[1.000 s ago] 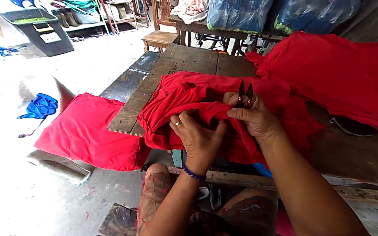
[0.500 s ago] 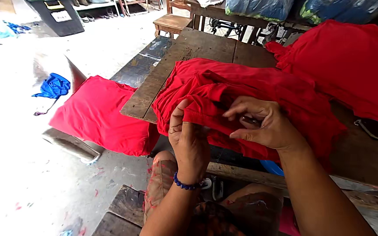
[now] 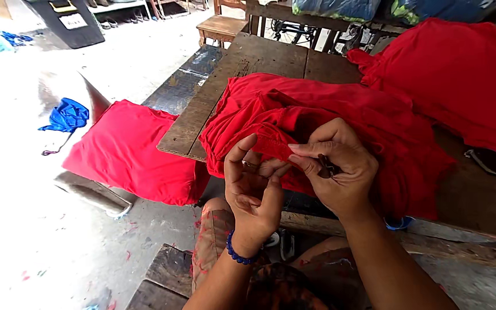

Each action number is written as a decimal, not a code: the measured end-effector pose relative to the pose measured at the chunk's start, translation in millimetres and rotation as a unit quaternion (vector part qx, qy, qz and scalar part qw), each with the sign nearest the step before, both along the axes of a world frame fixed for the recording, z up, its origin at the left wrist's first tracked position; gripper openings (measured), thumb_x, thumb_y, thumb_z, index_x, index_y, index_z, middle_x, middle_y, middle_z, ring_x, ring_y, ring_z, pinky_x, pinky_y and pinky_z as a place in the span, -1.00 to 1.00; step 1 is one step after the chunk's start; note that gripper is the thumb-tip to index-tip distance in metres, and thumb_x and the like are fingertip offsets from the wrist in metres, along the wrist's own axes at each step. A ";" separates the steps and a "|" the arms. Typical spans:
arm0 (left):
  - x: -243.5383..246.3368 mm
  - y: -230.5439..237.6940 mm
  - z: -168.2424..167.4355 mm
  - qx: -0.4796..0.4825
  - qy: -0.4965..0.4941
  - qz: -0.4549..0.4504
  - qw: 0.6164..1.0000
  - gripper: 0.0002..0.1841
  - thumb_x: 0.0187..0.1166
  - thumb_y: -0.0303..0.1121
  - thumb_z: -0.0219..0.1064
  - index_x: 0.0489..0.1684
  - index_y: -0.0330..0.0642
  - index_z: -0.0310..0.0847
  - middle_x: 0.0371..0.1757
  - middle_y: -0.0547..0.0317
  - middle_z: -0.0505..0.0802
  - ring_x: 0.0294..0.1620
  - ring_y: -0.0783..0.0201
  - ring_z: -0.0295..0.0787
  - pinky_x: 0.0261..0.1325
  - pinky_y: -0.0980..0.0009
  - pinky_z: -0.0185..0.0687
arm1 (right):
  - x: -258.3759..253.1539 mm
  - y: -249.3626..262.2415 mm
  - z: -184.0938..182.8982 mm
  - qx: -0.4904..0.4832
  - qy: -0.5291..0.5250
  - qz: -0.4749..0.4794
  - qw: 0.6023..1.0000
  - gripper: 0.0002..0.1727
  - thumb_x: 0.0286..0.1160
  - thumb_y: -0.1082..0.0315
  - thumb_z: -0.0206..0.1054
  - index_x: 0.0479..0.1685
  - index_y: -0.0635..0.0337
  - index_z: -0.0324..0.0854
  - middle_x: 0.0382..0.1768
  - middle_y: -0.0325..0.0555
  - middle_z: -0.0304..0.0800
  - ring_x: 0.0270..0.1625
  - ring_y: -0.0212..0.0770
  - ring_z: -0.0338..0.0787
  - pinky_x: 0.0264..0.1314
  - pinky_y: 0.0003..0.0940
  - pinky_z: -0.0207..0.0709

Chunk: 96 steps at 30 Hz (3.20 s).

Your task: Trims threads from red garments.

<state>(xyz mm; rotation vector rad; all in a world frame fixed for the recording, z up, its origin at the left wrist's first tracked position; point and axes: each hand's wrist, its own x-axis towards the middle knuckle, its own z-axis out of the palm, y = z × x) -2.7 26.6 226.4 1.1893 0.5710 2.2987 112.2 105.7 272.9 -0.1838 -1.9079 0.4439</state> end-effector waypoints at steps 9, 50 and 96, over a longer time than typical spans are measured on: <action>7.2 9.7 -5.8 0.015 0.069 0.088 0.994 -0.38 0.30 -0.65 0.53 0.44 -0.12 0.56 0.22 0.41 0.78 0.10 0.50 0.80 0.22 0.44 0.80 | 5.2 -19.7 7.1 0.101 -0.051 -0.068 0.991 -0.96 0.39 0.55 0.42 -0.34 0.38 0.74 -0.27 -0.07 0.59 -0.17 -0.44 0.62 -0.13 -0.75 0.47; 6.4 10.1 -18.5 0.022 -0.010 0.069 0.997 -0.62 0.40 -0.40 0.62 0.09 0.15 0.60 0.04 0.51 0.79 -0.01 0.57 0.79 0.09 0.54 0.82 | 32.2 -36.3 -39.6 -0.078 -0.066 -0.193 0.976 -0.73 0.72 0.26 0.30 -0.06 0.36 0.66 -0.32 -0.22 0.71 -0.26 -0.63 0.63 -0.15 -0.75 0.53; 11.2 -5.1 -24.3 -0.008 -0.057 -0.009 0.998 -0.84 0.80 -0.05 0.10 0.04 0.19 0.47 -0.11 0.40 0.82 -0.07 0.39 0.90 0.00 0.34 0.91 | 25.2 -43.5 -34.3 0.023 -0.113 -0.262 0.958 -0.68 0.75 0.21 0.26 -0.18 0.34 0.67 -0.44 -0.08 0.69 -0.35 -0.40 0.67 -0.28 -0.56 0.49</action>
